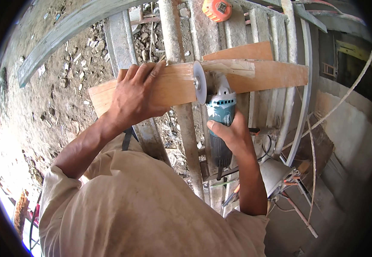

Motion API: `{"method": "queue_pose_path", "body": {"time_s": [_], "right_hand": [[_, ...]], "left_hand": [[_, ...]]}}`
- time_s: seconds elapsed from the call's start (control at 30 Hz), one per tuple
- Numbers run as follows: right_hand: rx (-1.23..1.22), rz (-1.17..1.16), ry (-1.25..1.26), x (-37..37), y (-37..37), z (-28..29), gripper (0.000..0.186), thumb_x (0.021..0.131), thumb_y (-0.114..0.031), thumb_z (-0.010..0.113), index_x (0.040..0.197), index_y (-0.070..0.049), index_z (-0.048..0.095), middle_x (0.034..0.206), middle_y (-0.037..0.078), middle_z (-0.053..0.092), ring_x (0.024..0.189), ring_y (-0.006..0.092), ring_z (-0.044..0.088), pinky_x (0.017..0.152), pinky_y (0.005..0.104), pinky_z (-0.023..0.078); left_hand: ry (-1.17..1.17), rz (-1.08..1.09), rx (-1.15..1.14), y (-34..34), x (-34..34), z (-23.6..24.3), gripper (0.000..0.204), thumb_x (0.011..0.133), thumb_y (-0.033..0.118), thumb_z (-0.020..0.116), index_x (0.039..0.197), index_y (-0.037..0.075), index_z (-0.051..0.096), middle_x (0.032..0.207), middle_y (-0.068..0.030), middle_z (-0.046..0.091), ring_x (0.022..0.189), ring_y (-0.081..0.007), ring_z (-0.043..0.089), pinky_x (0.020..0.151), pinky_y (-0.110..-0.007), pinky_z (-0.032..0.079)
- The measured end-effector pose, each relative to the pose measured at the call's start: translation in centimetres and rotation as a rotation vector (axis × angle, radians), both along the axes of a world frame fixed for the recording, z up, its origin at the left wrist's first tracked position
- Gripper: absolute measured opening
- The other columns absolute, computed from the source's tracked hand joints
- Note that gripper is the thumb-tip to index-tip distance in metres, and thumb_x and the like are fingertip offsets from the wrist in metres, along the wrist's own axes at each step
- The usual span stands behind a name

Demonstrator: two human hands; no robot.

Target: The person measures and marks a wooden plank with a square and pencil, then uses an angle grinder to cut the plank along the marked line. The person repeats the measuring and cutting process on the same plank.

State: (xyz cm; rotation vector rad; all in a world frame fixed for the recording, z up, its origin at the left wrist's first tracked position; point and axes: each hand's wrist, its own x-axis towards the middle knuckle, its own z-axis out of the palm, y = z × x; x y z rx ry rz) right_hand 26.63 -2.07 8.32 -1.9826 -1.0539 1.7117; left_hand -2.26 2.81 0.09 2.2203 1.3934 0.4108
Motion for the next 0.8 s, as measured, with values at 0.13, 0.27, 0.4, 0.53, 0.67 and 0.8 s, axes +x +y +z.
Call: {"method": "queue_pose_path", "body": {"time_s": [0.13,0.27,0.4,0.53,0.67,0.8], "right_hand": [[0.027,0.023,0.002,0.1,0.6,-0.2,0.048,0.08,-0.028,0.078,0.117,-0.003,0.062,0.097,0.002,0.063,0.086,0.013,0.059,0.079,0.0313,0.051],[0.121,0.016,-0.037,-0.5,0.8,-0.7,0.065,0.078,-0.036,0.078,0.125,0.002,0.055,0.096,0.014,0.067,0.081,0.0212,0.07,0.074,0.0357,0.059],[0.104,0.043,-0.004,-0.1,1.2,-0.8,0.066,0.078,-0.035,0.078,0.126,0.002,0.053,0.096,0.015,0.067,0.08,0.0213,0.07,0.074,0.0356,0.059],[0.088,0.05,0.002,0.0,1.4,-0.9,0.064,0.078,-0.035,0.078,0.124,0.003,0.054,0.097,0.015,0.067,0.079,0.0213,0.07,0.074,0.0357,0.059],[0.107,0.052,0.0,0.0,1.8,-1.1,0.062,0.079,-0.033,0.078,0.123,0.003,0.055,0.096,0.015,0.068,0.079,0.0211,0.07,0.074,0.0356,0.059],[0.046,0.077,-0.015,0.5,1.8,-2.2,0.054,0.079,-0.029,0.078,0.121,-0.001,0.058,0.098,0.007,0.064,0.084,0.0162,0.063,0.078,0.0335,0.054]], "left_hand": [[0.004,0.002,-0.021,-0.1,-0.1,0.2,0.112,0.063,0.046,0.09,0.157,0.01,0.042,0.134,-0.0106,0.055,0.116,-0.0303,0.054,0.1,-0.047,0.041],[0.008,0.002,-0.02,-0.2,0.0,0.2,0.113,0.063,0.046,0.09,0.158,0.011,0.041,0.134,-0.0108,0.054,0.117,-0.0305,0.054,0.1,-0.048,0.04],[0.025,0.005,-0.038,-0.2,0.1,0.3,0.114,0.063,0.046,0.09,0.158,0.011,0.04,0.134,-0.0105,0.054,0.117,-0.0308,0.054,0.1,-0.048,0.04],[0.041,0.004,-0.033,-0.1,0.3,0.2,0.114,0.063,0.047,0.091,0.158,0.011,0.04,0.134,-0.0103,0.054,0.117,-0.0308,0.054,0.101,-0.048,0.04],[0.039,0.007,-0.038,0.0,0.3,0.5,0.114,0.063,0.047,0.091,0.158,0.01,0.04,0.134,-0.0105,0.054,0.117,-0.0306,0.054,0.101,-0.048,0.04],[0.013,0.023,-0.037,-0.3,0.1,0.0,0.115,0.062,0.046,0.091,0.158,0.01,0.04,0.133,-0.0104,0.055,0.117,-0.0307,0.054,0.1,-0.048,0.041]]}}
